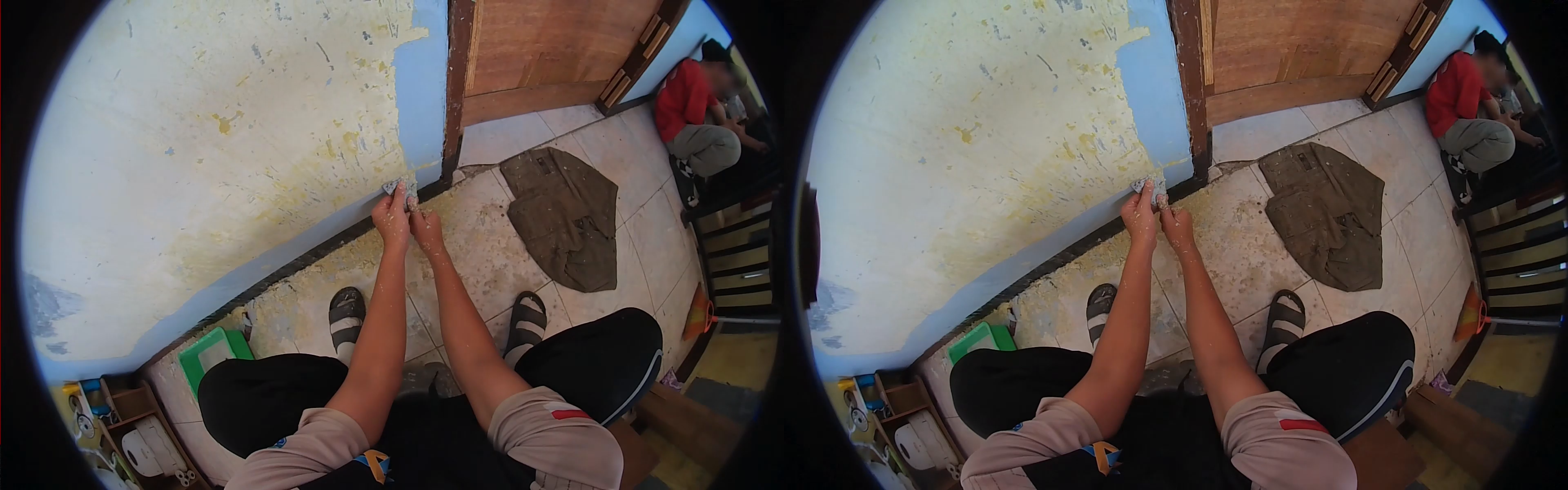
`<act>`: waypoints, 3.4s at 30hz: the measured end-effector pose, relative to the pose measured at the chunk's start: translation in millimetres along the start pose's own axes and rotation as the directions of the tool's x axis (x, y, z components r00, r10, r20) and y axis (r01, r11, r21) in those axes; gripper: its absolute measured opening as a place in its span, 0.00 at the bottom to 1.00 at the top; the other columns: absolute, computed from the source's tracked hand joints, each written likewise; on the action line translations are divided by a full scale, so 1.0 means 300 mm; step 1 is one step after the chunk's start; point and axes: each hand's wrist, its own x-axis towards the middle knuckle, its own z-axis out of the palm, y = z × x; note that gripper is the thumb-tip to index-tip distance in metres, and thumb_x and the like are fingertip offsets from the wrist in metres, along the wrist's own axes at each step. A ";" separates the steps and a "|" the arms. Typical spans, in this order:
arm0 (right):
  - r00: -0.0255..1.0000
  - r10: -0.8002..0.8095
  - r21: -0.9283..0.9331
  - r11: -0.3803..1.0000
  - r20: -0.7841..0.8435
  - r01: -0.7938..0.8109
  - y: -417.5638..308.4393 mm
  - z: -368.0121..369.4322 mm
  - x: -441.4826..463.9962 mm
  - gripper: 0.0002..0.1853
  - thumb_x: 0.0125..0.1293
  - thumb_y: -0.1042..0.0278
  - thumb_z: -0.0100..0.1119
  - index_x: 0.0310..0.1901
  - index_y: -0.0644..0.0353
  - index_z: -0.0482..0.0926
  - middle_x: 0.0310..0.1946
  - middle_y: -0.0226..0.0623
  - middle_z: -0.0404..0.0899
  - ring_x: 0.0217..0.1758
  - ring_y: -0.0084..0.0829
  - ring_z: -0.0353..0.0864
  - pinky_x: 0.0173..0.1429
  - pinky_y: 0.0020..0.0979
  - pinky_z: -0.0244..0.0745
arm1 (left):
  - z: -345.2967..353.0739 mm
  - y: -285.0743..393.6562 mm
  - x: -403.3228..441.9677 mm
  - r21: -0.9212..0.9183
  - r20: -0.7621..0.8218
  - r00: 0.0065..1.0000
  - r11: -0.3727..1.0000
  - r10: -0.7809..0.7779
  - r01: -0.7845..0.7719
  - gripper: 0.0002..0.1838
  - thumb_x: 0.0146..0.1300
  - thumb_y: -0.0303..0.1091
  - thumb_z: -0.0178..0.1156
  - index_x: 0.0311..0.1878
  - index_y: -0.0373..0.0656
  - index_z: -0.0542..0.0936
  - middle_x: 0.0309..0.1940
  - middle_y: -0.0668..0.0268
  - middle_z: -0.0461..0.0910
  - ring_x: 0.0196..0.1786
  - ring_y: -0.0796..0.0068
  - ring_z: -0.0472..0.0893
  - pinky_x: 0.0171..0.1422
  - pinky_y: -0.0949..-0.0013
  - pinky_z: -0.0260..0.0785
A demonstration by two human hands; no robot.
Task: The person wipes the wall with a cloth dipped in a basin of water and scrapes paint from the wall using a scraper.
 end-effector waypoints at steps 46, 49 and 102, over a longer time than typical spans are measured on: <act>0.997 -0.024 -0.025 0.999 -0.075 0.022 0.012 0.026 -0.015 0.36 0.69 0.39 0.63 0.17 0.68 0.77 0.13 0.30 0.72 0.19 0.21 0.69 0.24 0.33 0.62 | 0.038 0.004 -0.037 -0.176 -0.135 0.980 0.977 -0.149 0.125 0.16 0.68 0.40 0.69 0.35 0.34 0.83 0.29 0.67 0.81 0.30 0.79 0.78 0.35 0.71 0.72; 0.998 -0.008 -0.001 1.000 -0.065 0.008 0.033 0.026 0.007 0.35 0.69 0.40 0.63 0.16 0.67 0.77 0.13 0.29 0.72 0.19 0.20 0.69 0.24 0.32 0.62 | 0.035 -0.001 -0.029 -0.200 -0.126 0.976 0.968 -0.178 0.150 0.15 0.68 0.40 0.69 0.34 0.35 0.83 0.29 0.70 0.80 0.29 0.81 0.76 0.34 0.72 0.70; 0.991 -0.135 -0.035 0.990 -0.002 0.135 -0.166 0.027 0.060 0.34 0.68 0.40 0.64 0.21 0.70 0.80 0.16 0.32 0.76 0.22 0.21 0.72 0.26 0.34 0.67 | 0.093 0.137 -0.030 -0.190 -0.220 0.975 0.982 -0.041 -0.001 0.18 0.64 0.42 0.73 0.25 0.41 0.80 0.22 0.73 0.76 0.24 0.84 0.70 0.27 0.75 0.63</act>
